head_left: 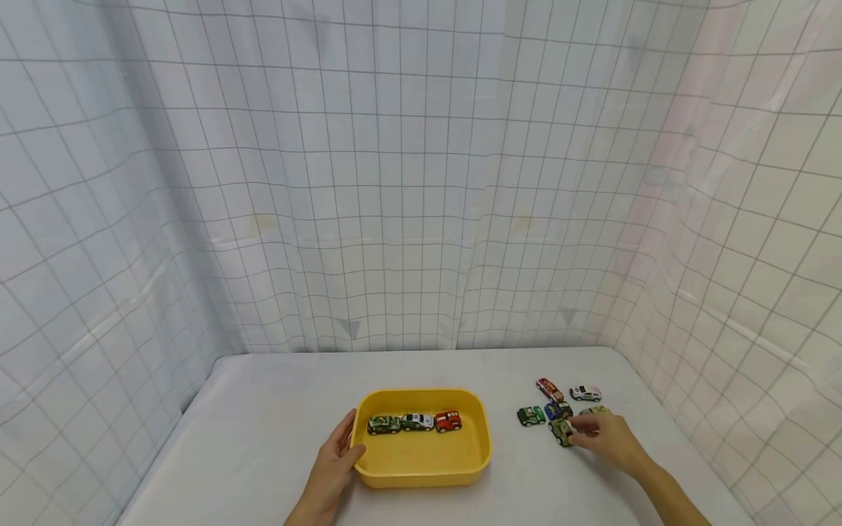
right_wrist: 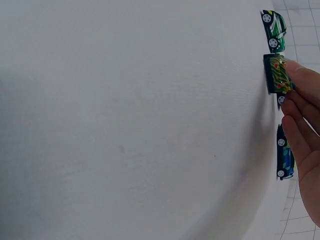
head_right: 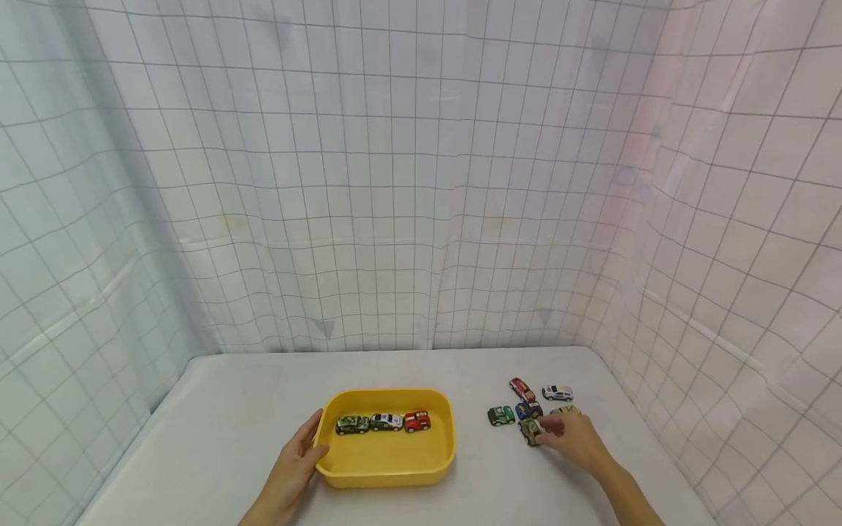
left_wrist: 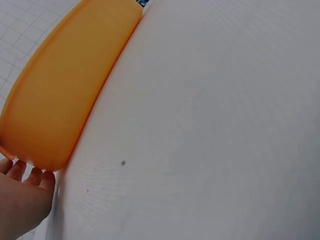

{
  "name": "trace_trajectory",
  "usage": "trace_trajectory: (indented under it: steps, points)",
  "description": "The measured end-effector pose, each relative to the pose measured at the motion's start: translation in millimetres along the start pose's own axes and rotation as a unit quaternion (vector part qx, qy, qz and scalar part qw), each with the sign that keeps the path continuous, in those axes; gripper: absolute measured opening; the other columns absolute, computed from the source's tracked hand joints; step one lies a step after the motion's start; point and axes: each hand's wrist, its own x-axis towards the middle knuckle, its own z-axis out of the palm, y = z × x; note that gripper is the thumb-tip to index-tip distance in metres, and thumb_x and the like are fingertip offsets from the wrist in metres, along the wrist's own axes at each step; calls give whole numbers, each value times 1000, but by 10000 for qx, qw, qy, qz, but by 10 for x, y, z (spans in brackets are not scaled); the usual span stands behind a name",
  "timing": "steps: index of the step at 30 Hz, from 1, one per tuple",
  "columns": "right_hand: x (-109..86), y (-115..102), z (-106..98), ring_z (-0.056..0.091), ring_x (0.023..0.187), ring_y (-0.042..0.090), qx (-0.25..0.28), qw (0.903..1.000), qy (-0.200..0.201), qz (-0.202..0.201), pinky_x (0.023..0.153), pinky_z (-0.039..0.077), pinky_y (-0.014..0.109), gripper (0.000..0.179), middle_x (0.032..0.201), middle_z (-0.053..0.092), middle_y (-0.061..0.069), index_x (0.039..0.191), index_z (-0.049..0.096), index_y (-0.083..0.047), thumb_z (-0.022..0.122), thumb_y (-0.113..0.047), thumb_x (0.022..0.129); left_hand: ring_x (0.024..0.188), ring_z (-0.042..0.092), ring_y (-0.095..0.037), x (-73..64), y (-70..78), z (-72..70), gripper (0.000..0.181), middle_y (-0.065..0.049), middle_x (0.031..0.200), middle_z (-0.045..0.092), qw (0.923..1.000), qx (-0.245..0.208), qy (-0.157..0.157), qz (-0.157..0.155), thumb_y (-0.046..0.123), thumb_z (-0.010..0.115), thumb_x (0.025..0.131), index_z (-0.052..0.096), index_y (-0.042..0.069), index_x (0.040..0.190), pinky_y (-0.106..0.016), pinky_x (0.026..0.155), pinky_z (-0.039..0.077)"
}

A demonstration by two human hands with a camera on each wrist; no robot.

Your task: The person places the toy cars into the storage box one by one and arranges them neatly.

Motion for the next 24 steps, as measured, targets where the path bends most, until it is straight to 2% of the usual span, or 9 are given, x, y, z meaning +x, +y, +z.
trace_trajectory:
  steps: [4,8,11,17,24]
  points:
    - [-3,52,91,68,89,20,-128,9996,145,222,78,60,33,48,99,75,4,111,78,1,92,-30,77,152,23,-41,-7,-6,2,73,-23,168,18,10000,-1,-1,-27,-4,54,101,22,5,165,-49,116,35]
    - [13,62,161,67,91,22,-470,9984,236,229,82,59,42,58,101,75,6,113,77,2,93,-39,75,152,22,-41,-5,-1,4,73,-23,168,18,10000,-4,26,-60,-3,55,101,22,5,165,-49,116,35]
    - [25,62,184,68,95,26,-541,9980,248,220,85,59,48,60,105,75,10,114,76,4,92,-40,76,152,22,-41,4,-1,-3,73,-23,168,18,10000,-15,31,-21,-4,55,101,21,4,165,-49,117,34]
    - [44,102,200,71,97,27,-190,9987,224,415,85,61,44,54,109,75,12,116,75,3,91,-33,79,152,21,-41,13,-9,-20,73,-24,168,17,10000,-36,0,35,-4,54,102,19,5,165,-48,116,34]
    - [29,128,179,68,99,24,120,9968,134,784,86,59,44,53,110,72,7,120,76,-1,90,-32,80,152,22,-41,7,-13,-9,73,-25,168,17,10000,-43,47,35,-4,54,101,19,4,165,-47,116,34]
